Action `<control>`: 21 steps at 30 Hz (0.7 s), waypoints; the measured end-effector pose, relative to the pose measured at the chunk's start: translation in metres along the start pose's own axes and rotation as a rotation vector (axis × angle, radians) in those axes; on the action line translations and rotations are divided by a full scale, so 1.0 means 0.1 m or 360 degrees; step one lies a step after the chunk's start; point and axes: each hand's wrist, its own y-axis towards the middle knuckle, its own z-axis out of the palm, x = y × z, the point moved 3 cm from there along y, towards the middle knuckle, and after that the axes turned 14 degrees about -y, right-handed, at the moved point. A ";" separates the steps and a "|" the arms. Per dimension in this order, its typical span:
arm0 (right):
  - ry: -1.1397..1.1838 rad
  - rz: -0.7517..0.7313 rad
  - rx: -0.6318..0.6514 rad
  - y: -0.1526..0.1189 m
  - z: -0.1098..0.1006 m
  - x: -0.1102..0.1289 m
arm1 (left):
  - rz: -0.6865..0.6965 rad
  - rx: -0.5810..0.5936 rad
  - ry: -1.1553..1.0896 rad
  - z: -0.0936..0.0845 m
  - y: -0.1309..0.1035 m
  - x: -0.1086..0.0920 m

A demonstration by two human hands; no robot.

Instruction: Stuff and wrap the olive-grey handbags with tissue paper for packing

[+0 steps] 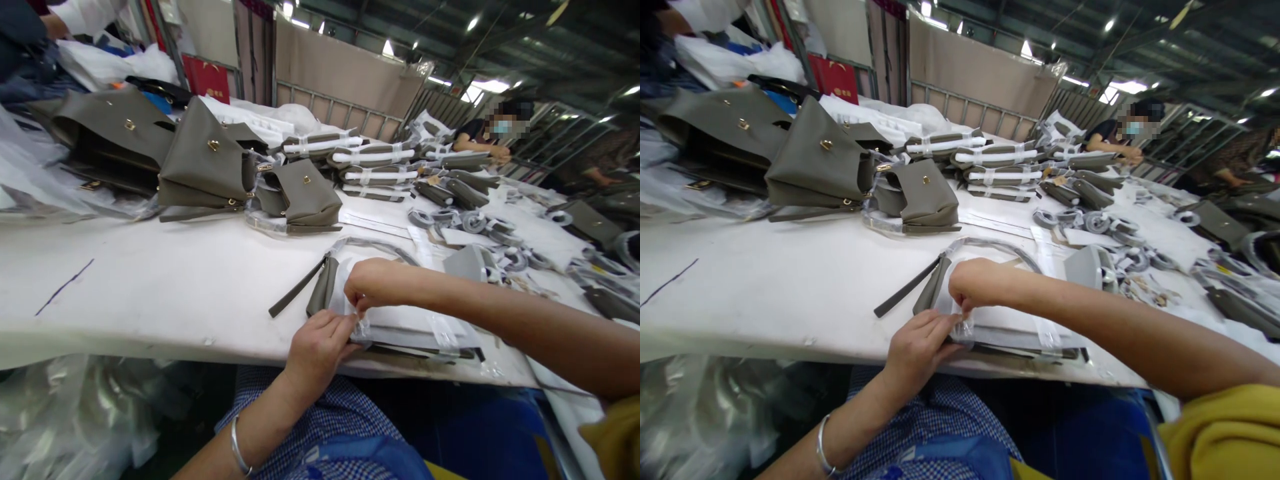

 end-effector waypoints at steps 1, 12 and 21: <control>-0.0015 0.0050 -0.0038 0.03 0.03 -0.05 | -0.0001 -0.0020 -0.0001 0.00 0.00 0.00; 0.0713 0.0330 -0.0370 0.21 0.51 -0.67 | 0.0057 -0.0052 0.0080 0.02 0.00 -0.01; 0.0994 0.0252 -0.0835 -0.52 0.85 -0.01 | -0.0058 -0.0065 0.0084 0.03 0.01 -0.01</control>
